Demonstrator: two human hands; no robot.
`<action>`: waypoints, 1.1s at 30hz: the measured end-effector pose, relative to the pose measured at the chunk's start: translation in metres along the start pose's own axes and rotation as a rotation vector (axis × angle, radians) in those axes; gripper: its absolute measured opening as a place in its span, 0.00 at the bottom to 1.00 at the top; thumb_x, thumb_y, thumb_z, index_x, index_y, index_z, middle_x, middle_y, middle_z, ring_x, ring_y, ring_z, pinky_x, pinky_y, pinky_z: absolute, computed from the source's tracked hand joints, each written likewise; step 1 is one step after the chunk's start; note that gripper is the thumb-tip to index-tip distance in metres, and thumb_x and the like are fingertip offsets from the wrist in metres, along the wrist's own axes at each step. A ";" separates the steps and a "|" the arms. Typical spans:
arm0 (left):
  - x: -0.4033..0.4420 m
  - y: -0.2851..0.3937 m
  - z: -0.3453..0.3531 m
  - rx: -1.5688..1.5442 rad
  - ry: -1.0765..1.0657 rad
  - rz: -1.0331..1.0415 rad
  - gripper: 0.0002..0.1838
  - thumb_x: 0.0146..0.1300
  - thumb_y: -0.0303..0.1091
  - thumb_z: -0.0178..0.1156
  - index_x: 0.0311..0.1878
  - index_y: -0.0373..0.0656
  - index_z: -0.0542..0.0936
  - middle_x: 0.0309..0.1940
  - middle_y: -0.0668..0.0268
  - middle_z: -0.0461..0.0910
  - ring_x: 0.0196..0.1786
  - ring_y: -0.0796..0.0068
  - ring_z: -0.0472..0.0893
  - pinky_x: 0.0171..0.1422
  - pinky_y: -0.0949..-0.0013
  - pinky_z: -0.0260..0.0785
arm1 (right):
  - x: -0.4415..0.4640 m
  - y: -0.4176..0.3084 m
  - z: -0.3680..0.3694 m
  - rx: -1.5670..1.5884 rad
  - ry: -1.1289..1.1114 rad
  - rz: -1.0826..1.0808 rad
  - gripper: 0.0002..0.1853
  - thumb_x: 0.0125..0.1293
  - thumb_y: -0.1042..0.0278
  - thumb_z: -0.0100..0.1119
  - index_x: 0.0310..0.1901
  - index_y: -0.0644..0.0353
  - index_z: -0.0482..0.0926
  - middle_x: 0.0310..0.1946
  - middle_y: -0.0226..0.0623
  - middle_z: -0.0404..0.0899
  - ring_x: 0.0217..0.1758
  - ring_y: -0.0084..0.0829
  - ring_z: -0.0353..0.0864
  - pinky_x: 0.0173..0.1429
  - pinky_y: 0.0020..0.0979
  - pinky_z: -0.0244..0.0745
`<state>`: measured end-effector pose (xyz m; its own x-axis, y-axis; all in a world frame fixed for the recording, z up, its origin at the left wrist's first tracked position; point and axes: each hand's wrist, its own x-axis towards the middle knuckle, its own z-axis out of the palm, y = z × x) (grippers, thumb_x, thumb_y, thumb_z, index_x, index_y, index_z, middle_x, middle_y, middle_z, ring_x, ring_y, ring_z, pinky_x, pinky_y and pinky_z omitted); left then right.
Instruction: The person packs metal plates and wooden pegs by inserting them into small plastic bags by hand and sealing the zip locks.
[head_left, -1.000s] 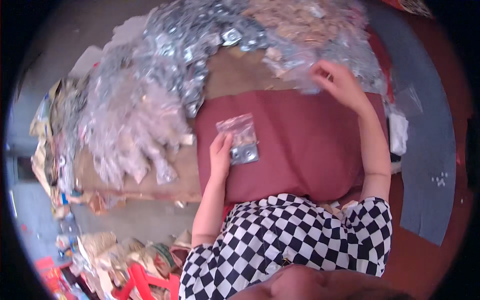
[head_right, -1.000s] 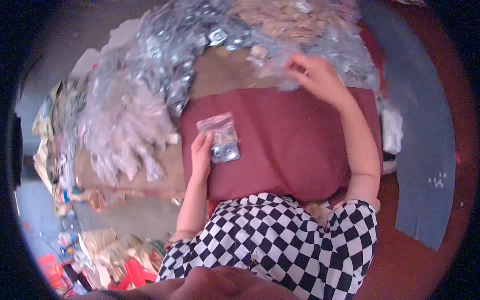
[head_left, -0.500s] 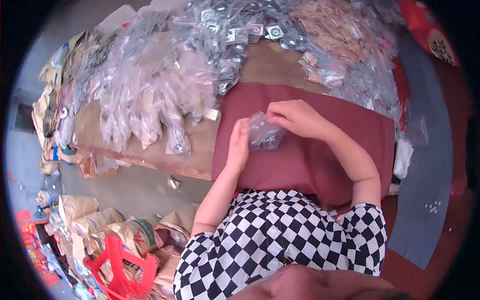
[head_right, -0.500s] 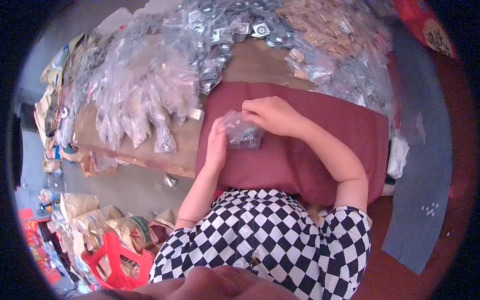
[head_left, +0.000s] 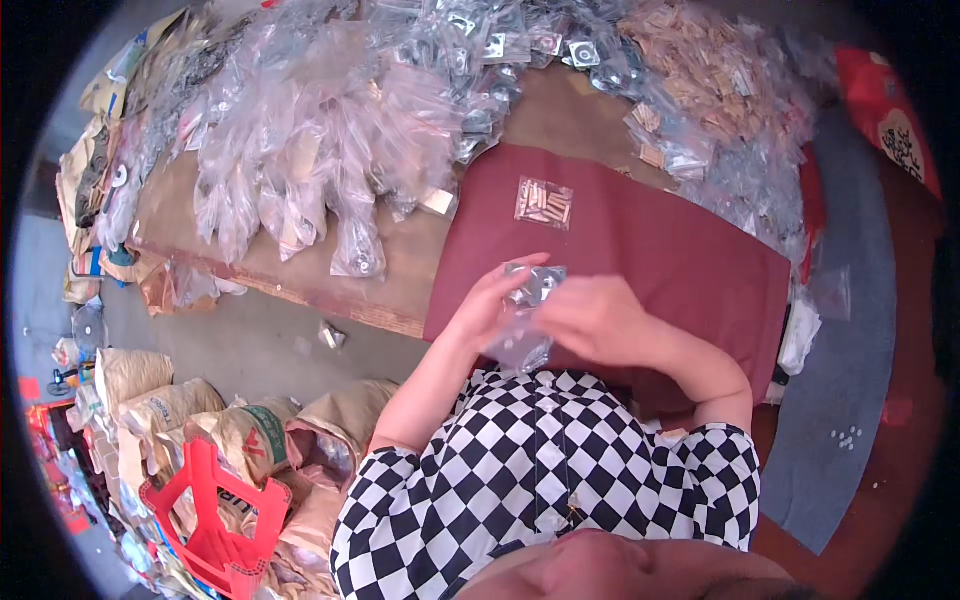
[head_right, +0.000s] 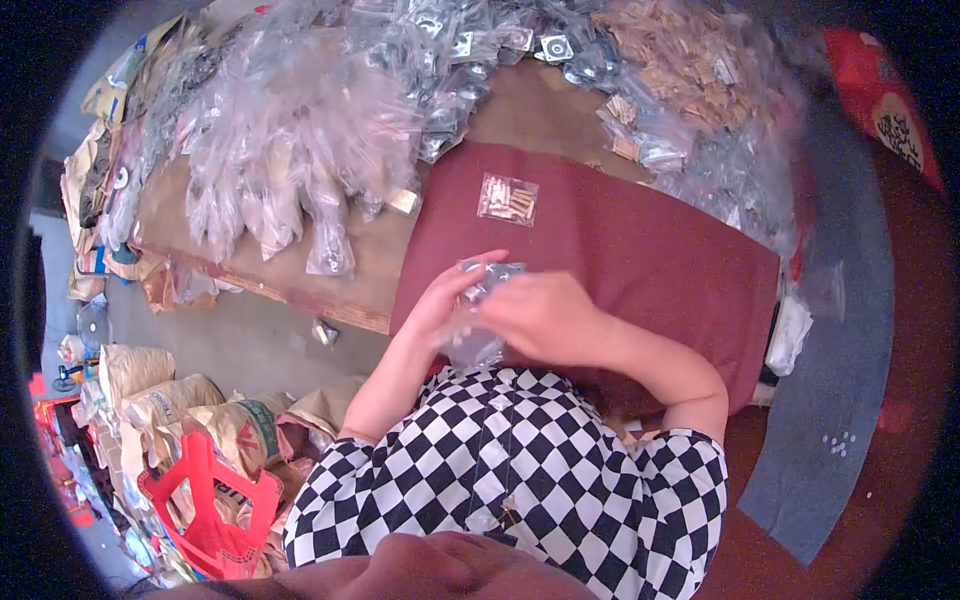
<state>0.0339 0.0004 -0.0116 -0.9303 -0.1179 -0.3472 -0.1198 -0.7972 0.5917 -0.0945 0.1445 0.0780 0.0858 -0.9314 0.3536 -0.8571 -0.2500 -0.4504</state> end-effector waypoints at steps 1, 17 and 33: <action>-0.002 -0.001 0.005 0.032 0.050 0.006 0.23 0.75 0.40 0.49 0.67 0.37 0.71 0.56 0.58 0.80 0.57 0.63 0.82 0.61 0.60 0.77 | 0.003 0.008 -0.005 0.029 0.038 0.117 0.07 0.61 0.65 0.64 0.35 0.57 0.82 0.31 0.36 0.80 0.34 0.38 0.81 0.36 0.39 0.75; 0.004 0.004 -0.009 0.021 0.255 0.268 0.18 0.69 0.30 0.61 0.60 0.37 0.73 0.50 0.61 0.82 0.50 0.68 0.84 0.52 0.62 0.80 | 0.017 0.151 0.038 -0.275 0.201 0.367 0.20 0.60 0.60 0.67 0.51 0.60 0.77 0.43 0.40 0.80 0.45 0.44 0.78 0.54 0.39 0.73; 0.014 0.001 0.010 0.561 0.501 0.649 0.22 0.78 0.43 0.46 0.60 0.34 0.74 0.54 0.56 0.78 0.56 0.60 0.78 0.61 0.64 0.69 | 0.019 0.056 0.059 1.188 0.343 0.810 0.27 0.70 0.60 0.61 0.67 0.58 0.68 0.59 0.41 0.73 0.62 0.36 0.74 0.67 0.35 0.68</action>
<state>0.0172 0.0035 -0.0087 -0.6351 -0.7720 -0.0248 0.0940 -0.1091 0.9896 -0.1106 0.0975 0.0106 -0.4688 -0.8554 -0.2203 0.3114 0.0733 -0.9474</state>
